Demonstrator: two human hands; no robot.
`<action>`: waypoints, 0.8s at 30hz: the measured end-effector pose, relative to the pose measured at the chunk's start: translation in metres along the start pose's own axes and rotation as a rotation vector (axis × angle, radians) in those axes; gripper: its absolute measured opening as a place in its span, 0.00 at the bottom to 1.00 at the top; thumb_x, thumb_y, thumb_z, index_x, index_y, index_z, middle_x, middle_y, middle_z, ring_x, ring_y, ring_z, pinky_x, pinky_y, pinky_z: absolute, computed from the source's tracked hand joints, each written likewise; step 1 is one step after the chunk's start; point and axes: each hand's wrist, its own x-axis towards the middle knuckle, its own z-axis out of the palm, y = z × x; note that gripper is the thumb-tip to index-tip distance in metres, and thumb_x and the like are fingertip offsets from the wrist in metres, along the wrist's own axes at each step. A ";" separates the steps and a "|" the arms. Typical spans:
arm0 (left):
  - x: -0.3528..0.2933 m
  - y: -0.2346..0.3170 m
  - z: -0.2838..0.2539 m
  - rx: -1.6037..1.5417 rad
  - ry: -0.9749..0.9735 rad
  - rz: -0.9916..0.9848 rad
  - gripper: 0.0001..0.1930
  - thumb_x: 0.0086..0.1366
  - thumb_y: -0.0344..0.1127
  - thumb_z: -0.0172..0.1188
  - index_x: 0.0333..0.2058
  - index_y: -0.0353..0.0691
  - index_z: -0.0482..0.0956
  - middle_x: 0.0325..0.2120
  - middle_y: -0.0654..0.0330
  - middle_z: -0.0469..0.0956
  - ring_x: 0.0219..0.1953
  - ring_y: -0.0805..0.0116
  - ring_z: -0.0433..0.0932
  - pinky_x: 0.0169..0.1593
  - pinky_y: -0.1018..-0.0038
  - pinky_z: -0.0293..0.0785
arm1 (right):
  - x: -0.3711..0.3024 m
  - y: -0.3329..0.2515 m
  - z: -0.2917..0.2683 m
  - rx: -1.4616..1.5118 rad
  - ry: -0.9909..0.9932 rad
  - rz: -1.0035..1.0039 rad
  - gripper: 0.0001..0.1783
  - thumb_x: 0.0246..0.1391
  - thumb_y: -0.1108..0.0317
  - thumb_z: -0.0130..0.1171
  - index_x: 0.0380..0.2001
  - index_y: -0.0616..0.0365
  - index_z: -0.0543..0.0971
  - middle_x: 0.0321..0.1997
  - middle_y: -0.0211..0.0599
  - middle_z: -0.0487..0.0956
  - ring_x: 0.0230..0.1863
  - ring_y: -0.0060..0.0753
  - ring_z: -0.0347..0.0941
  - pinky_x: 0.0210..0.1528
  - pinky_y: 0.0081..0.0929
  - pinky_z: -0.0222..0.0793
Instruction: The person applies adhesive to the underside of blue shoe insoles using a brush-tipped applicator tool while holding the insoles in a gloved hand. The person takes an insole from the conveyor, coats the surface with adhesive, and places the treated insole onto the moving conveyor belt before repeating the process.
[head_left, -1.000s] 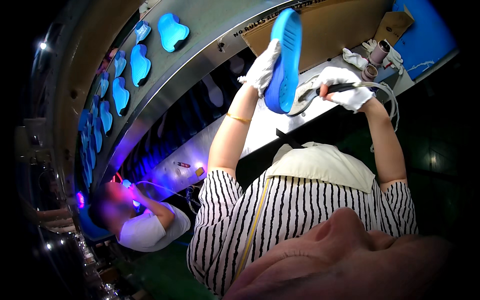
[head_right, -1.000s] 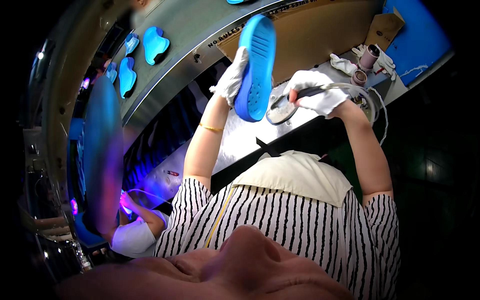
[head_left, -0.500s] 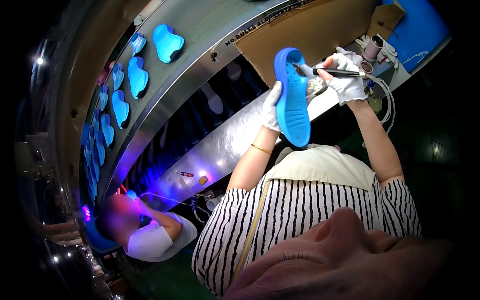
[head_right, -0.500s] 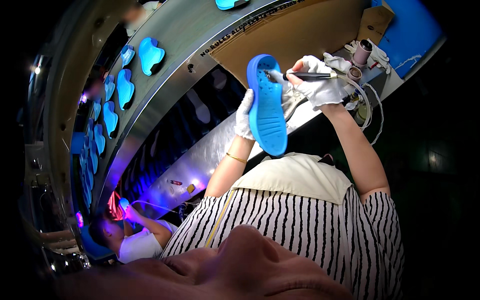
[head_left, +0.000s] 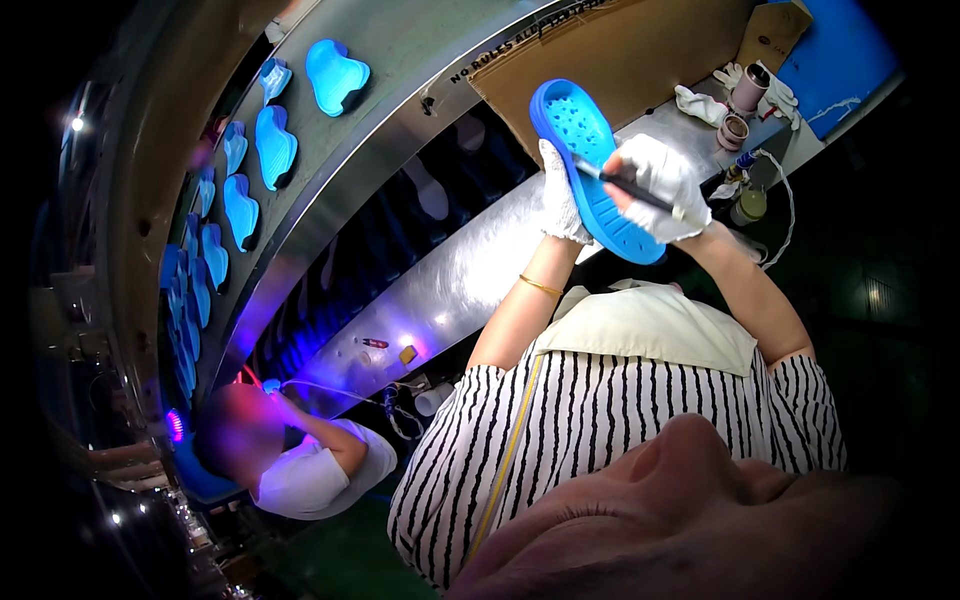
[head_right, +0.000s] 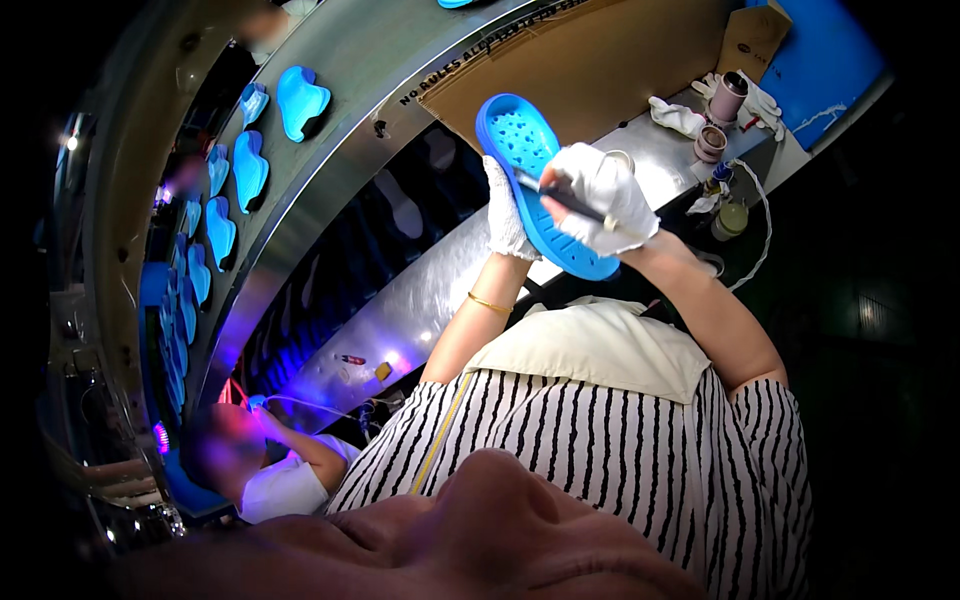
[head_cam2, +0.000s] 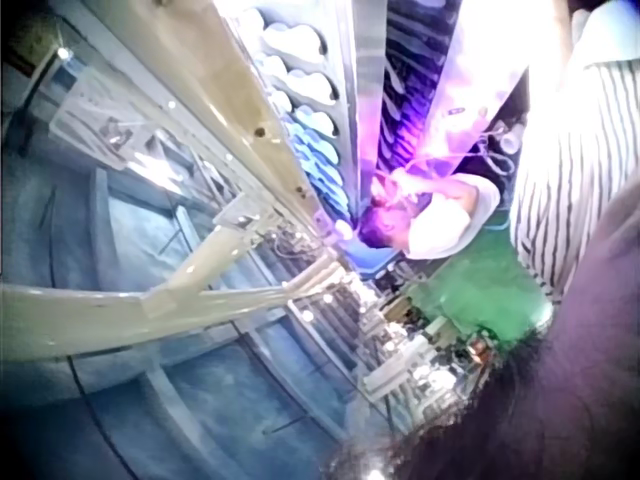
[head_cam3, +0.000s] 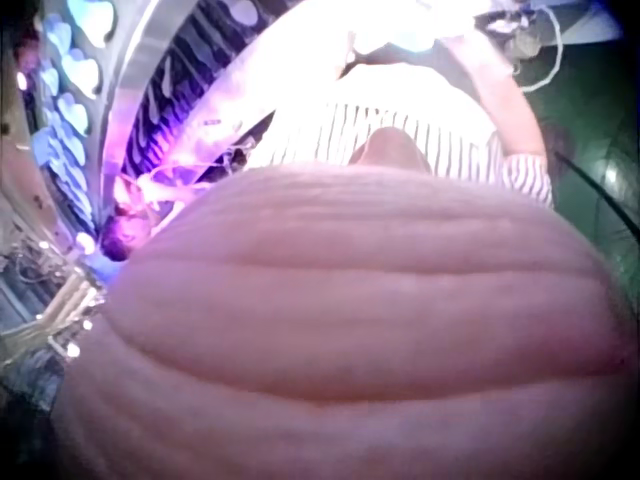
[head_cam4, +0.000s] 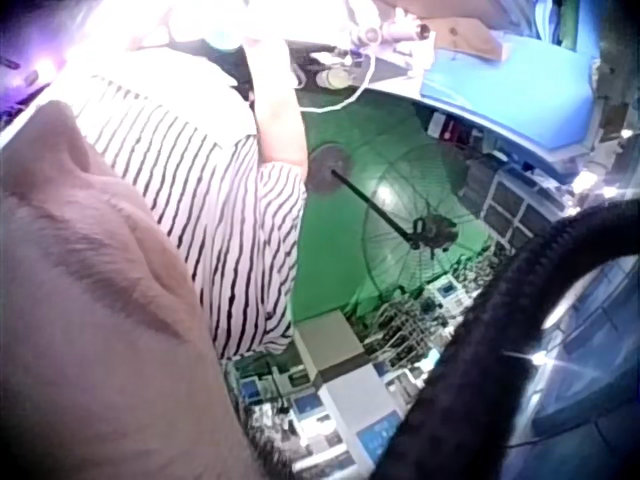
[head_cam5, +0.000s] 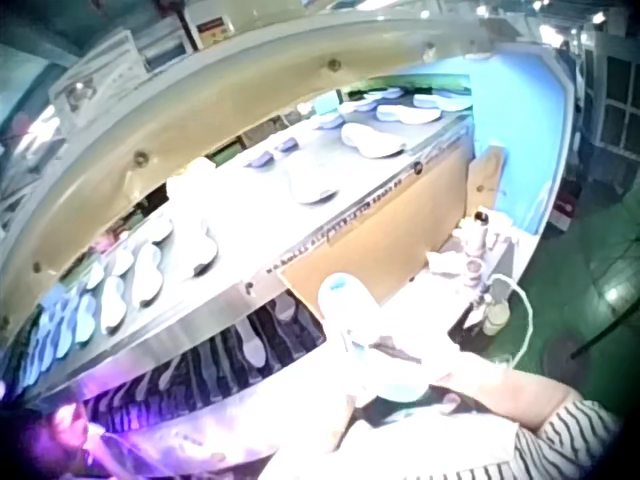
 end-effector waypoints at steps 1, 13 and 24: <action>0.003 0.003 -0.002 -0.043 -0.055 -0.054 0.39 0.59 0.69 0.43 0.54 0.37 0.64 0.45 0.51 0.72 0.46 0.58 0.73 0.53 0.64 0.69 | -0.003 -0.004 0.000 -0.170 -0.016 -0.038 0.11 0.40 0.78 0.61 0.30 0.58 0.73 0.25 0.35 0.71 0.24 0.29 0.71 0.28 0.24 0.67; 0.005 0.032 -0.011 -0.149 -0.122 -0.024 0.40 0.57 0.71 0.42 0.55 0.40 0.64 0.45 0.47 0.73 0.45 0.50 0.74 0.53 0.52 0.69 | -0.015 -0.006 -0.002 0.143 -0.141 0.276 0.10 0.42 0.76 0.62 0.31 0.59 0.74 0.26 0.35 0.74 0.27 0.27 0.71 0.32 0.23 0.68; -0.001 0.044 -0.001 -0.223 -0.195 -0.058 0.44 0.55 0.73 0.43 0.57 0.39 0.61 0.50 0.44 0.69 0.51 0.46 0.69 0.56 0.51 0.65 | -0.006 -0.014 -0.016 -0.075 -0.188 0.180 0.07 0.46 0.73 0.63 0.30 0.60 0.77 0.25 0.32 0.77 0.24 0.20 0.71 0.29 0.19 0.68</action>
